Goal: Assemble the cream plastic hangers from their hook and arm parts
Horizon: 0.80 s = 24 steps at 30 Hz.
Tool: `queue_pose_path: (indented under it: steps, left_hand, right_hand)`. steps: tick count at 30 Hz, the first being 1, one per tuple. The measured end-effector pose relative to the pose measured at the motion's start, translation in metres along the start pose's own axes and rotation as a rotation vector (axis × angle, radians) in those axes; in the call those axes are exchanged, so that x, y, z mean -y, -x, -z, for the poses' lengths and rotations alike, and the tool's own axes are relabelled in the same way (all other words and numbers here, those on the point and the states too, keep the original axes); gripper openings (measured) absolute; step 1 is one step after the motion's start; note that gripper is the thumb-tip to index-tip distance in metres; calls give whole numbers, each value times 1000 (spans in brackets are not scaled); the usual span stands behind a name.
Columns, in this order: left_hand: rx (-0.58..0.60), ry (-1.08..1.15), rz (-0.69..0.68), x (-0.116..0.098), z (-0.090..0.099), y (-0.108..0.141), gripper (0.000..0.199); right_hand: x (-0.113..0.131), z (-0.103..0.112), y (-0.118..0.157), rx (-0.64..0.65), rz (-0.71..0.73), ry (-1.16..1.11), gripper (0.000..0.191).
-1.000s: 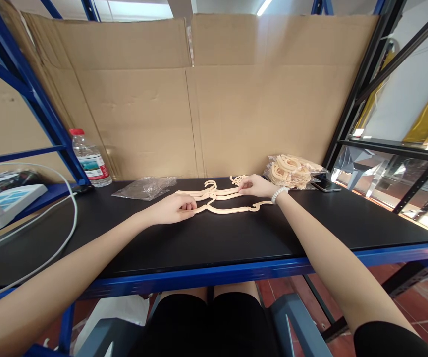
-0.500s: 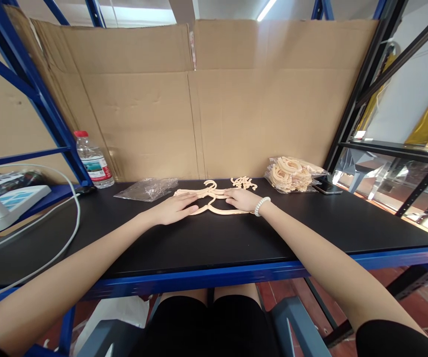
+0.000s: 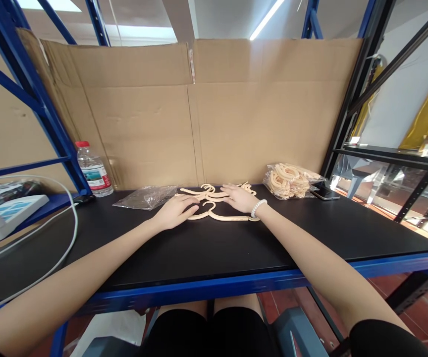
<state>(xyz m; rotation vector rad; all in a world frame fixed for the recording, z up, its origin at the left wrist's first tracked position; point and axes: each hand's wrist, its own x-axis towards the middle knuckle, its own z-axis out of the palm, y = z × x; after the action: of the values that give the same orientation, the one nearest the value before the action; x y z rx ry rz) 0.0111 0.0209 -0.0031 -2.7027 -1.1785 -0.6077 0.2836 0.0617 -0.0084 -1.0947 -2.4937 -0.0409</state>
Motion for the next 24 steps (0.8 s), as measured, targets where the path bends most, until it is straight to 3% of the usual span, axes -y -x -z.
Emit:
queue_pose_path:
  steps: [2,5,9,14,18,24]
  left_hand:
    - [59,47,-46,-5,6,3,34]
    - [101,94,-46,-7,12,8,28]
    - [136,131,0,-3,15,9,19]
    - [209,165,-60,3,24,8,14]
    - [239,167,-20,7,29,8,14]
    - [214,135,-30,12,28,7,18]
  right_hand:
    - [-4,16,10,-61,-52,-29,40]
    - [-17,36,23,-54,-187,-40,29]
    - [-35,41,31,-48,-332,63,25]
    - [-34,39,30,26,-308,-62,22]
    - [-30,41,30,93,-269,-187,20]
    - [-38,39,32,55,-311,-84,19]
